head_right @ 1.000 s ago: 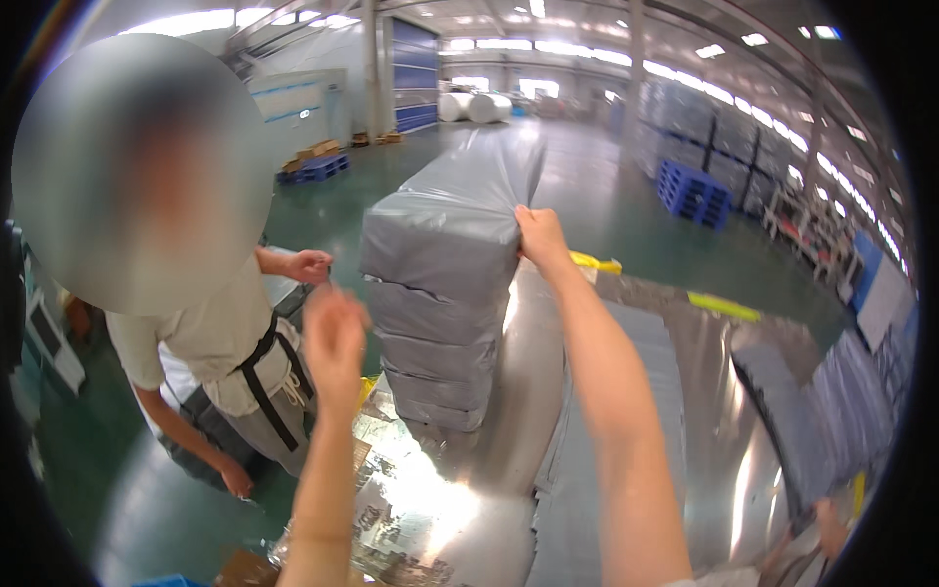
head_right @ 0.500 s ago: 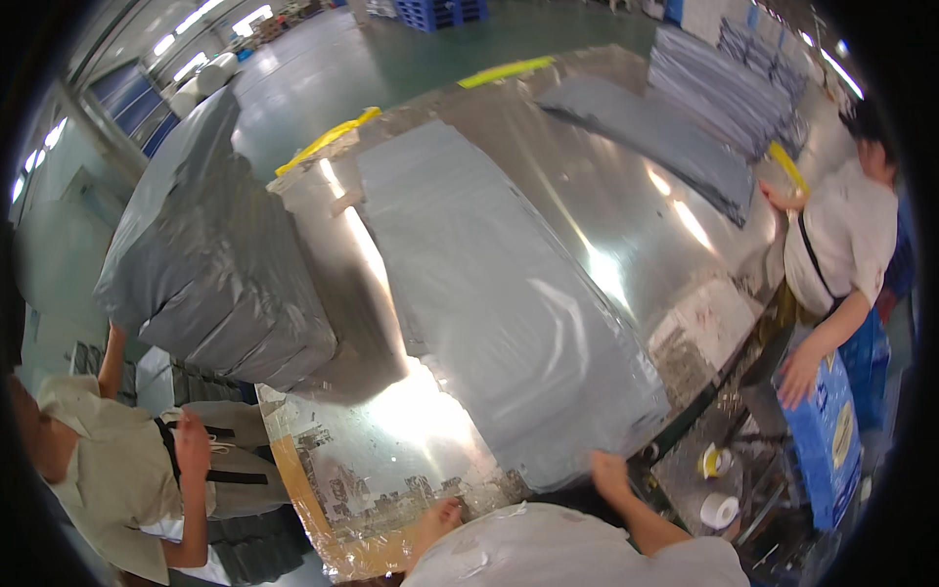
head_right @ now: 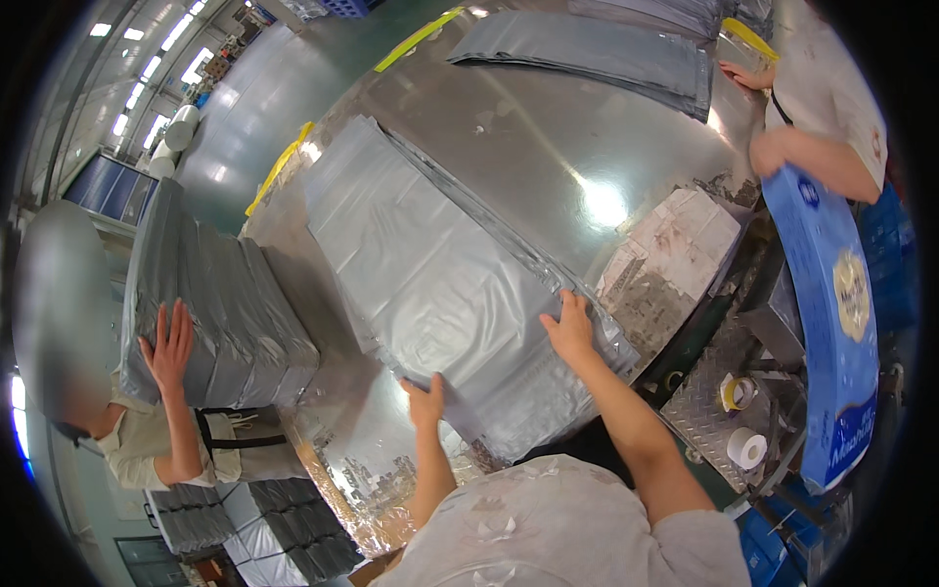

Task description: The person slides a pack of tissues into a grey plastic bag, seals the opening by folding the flap, and places the completed package onto a stack of similar items on a metal table.

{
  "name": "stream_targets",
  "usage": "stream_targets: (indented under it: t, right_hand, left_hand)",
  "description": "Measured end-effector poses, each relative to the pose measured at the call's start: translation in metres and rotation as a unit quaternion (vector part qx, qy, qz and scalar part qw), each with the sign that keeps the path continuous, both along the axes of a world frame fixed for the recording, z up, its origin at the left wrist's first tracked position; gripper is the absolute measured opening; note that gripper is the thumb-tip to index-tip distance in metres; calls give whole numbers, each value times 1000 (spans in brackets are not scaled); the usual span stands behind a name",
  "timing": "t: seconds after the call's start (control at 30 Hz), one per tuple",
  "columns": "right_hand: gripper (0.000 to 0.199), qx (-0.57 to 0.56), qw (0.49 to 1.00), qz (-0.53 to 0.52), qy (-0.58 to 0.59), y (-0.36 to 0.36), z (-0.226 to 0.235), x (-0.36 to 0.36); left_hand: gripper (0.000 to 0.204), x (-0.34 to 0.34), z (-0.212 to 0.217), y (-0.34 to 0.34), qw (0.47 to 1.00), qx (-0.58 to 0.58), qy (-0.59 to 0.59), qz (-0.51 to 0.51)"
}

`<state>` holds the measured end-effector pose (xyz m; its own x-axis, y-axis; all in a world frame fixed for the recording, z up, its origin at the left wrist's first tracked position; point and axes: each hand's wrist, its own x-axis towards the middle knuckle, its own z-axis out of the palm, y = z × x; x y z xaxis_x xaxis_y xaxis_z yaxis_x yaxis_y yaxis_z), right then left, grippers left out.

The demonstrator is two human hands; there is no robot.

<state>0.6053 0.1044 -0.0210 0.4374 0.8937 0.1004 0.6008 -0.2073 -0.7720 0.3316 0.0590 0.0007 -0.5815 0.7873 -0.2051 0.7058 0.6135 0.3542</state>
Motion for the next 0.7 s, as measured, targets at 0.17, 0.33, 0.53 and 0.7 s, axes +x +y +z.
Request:
stream_targets:
  t: [0.17, 0.33, 0.53, 0.7]
  right_hand:
    - [23, -136, 930, 339, 27, 3, 40, -29]
    - [25, -12, 882, 471, -11, 31, 56, -65]
    - [23, 12, 937, 348, 3, 121, 77, -33]
    - [20, 17, 965, 262, 11, 149, 37, 16]
  left_hand:
    - [65, 10, -40, -42, 985, 133, -93, 61]
    - [33, 10, -1, -23, 985, 154, -34, 63]
    - [29, -3, -3, 74, 967, 238, -30, 87]
    - [33, 24, 10, 151, 980, 190, -59, 23]
